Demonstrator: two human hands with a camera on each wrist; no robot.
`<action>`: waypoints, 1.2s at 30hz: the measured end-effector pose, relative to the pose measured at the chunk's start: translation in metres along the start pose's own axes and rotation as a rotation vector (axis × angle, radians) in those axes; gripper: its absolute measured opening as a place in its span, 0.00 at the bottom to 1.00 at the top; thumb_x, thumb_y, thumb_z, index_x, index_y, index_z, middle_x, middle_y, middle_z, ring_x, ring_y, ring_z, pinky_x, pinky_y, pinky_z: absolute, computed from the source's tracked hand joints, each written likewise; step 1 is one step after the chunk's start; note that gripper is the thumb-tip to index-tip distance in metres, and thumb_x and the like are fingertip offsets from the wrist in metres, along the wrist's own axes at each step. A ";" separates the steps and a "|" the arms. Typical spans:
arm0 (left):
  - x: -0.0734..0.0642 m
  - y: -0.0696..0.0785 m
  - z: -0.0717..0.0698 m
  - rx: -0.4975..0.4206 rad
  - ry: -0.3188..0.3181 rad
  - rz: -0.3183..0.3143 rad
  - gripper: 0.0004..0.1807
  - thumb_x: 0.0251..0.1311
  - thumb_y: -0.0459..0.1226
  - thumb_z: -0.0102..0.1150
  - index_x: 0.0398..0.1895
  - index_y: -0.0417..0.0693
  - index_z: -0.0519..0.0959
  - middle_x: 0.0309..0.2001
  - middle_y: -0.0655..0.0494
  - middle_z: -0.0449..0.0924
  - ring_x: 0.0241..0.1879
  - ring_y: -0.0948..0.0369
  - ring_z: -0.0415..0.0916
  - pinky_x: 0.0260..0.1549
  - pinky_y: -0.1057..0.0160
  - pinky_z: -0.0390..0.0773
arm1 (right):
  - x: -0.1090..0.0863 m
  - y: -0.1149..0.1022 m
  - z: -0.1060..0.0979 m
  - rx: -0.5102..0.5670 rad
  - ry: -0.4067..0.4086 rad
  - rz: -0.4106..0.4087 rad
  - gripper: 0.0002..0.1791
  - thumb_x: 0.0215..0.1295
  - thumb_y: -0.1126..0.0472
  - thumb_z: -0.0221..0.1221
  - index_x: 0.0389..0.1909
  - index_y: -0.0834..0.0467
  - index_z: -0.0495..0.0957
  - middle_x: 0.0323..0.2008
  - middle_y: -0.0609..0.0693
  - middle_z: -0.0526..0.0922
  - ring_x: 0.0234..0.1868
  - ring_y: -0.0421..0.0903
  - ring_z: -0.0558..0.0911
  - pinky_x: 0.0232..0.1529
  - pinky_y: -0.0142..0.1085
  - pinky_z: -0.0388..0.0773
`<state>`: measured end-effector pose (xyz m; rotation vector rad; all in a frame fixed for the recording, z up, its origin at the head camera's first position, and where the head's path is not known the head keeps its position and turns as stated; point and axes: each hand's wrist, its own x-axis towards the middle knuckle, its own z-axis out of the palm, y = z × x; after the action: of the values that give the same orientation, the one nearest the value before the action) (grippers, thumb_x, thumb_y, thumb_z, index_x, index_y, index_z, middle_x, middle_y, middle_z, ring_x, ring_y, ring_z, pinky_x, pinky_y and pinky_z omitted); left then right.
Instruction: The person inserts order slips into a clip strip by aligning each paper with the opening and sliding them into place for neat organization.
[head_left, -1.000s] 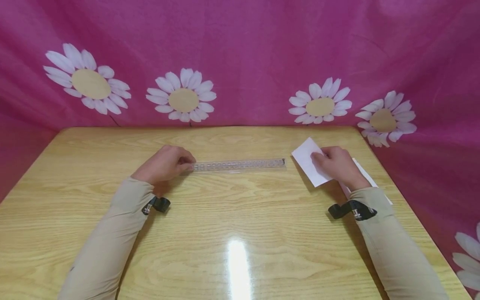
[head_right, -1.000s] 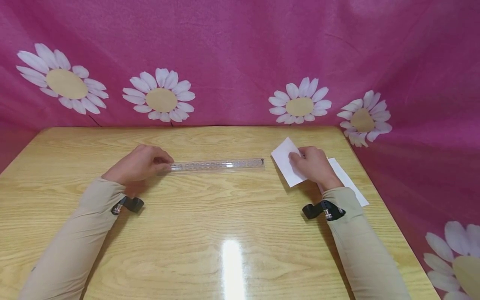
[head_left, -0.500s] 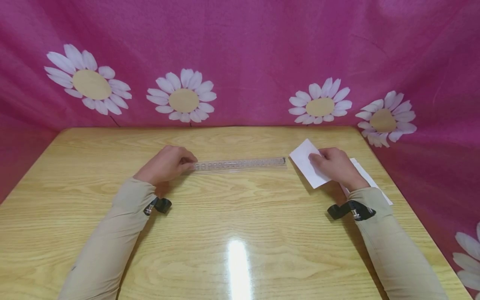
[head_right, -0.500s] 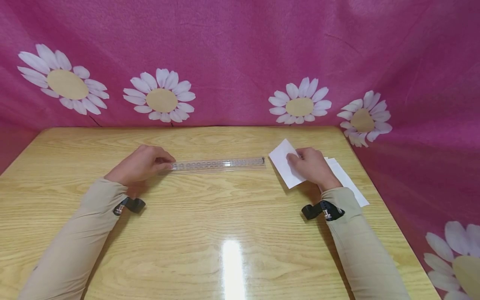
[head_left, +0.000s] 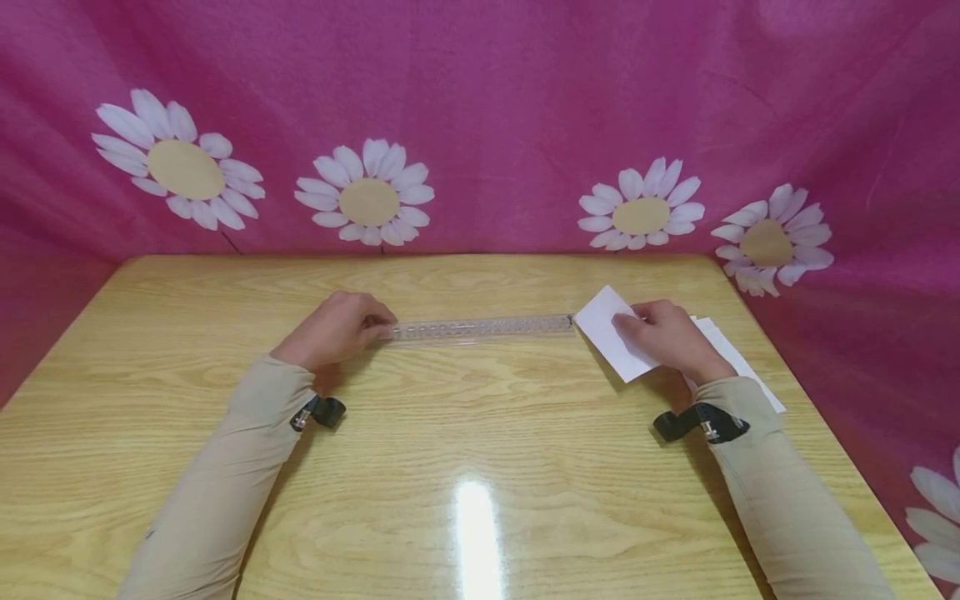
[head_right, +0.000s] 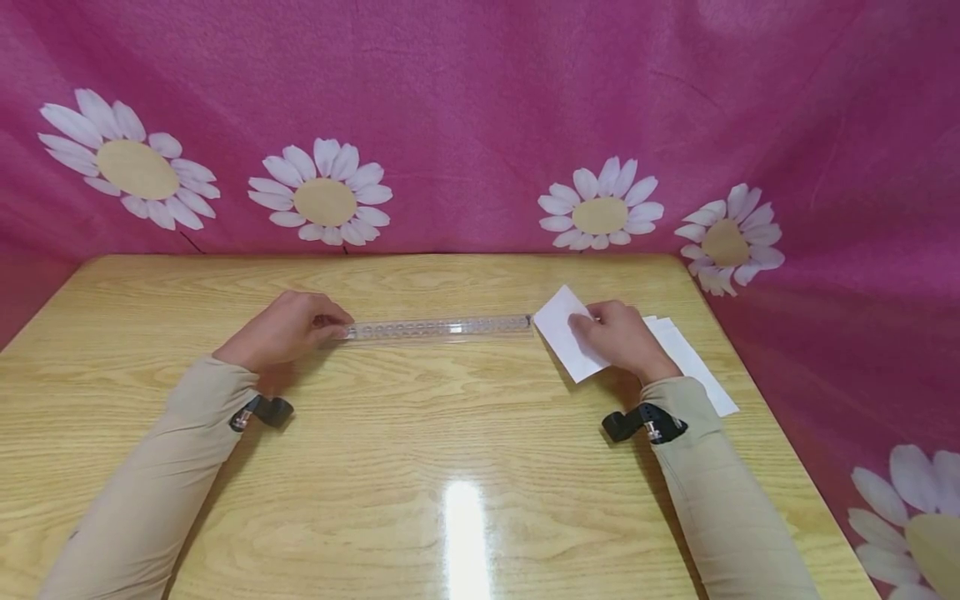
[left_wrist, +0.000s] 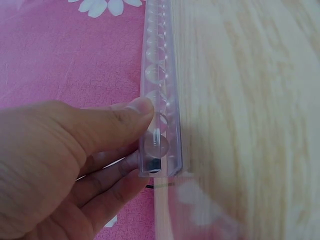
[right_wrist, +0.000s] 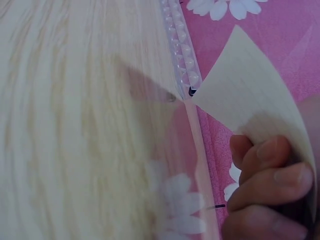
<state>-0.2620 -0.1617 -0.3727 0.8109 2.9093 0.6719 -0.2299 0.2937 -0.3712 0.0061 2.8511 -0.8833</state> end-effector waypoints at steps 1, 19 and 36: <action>0.000 0.000 0.000 0.000 -0.001 -0.003 0.12 0.64 0.33 0.69 0.49 0.39 0.88 0.47 0.43 0.90 0.47 0.51 0.86 0.53 0.48 0.85 | 0.000 0.000 0.000 0.003 -0.004 0.003 0.32 0.78 0.44 0.50 0.66 0.67 0.76 0.52 0.64 0.84 0.48 0.54 0.79 0.50 0.36 0.72; -0.003 0.001 0.002 0.007 -0.006 -0.038 0.11 0.66 0.35 0.68 0.49 0.42 0.89 0.47 0.45 0.90 0.46 0.52 0.85 0.53 0.49 0.85 | 0.000 0.000 0.003 0.002 -0.045 0.020 0.33 0.77 0.43 0.51 0.67 0.66 0.75 0.50 0.62 0.84 0.46 0.52 0.79 0.48 0.37 0.72; -0.001 0.003 0.002 0.012 -0.001 -0.027 0.11 0.65 0.34 0.68 0.49 0.41 0.89 0.47 0.43 0.90 0.47 0.51 0.86 0.54 0.48 0.85 | 0.000 0.001 -0.002 0.049 -0.084 0.099 0.39 0.78 0.39 0.49 0.73 0.67 0.68 0.68 0.67 0.74 0.60 0.59 0.72 0.67 0.55 0.67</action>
<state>-0.2590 -0.1595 -0.3732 0.7717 2.9209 0.6516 -0.2299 0.2961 -0.3703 0.1115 2.7248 -0.9109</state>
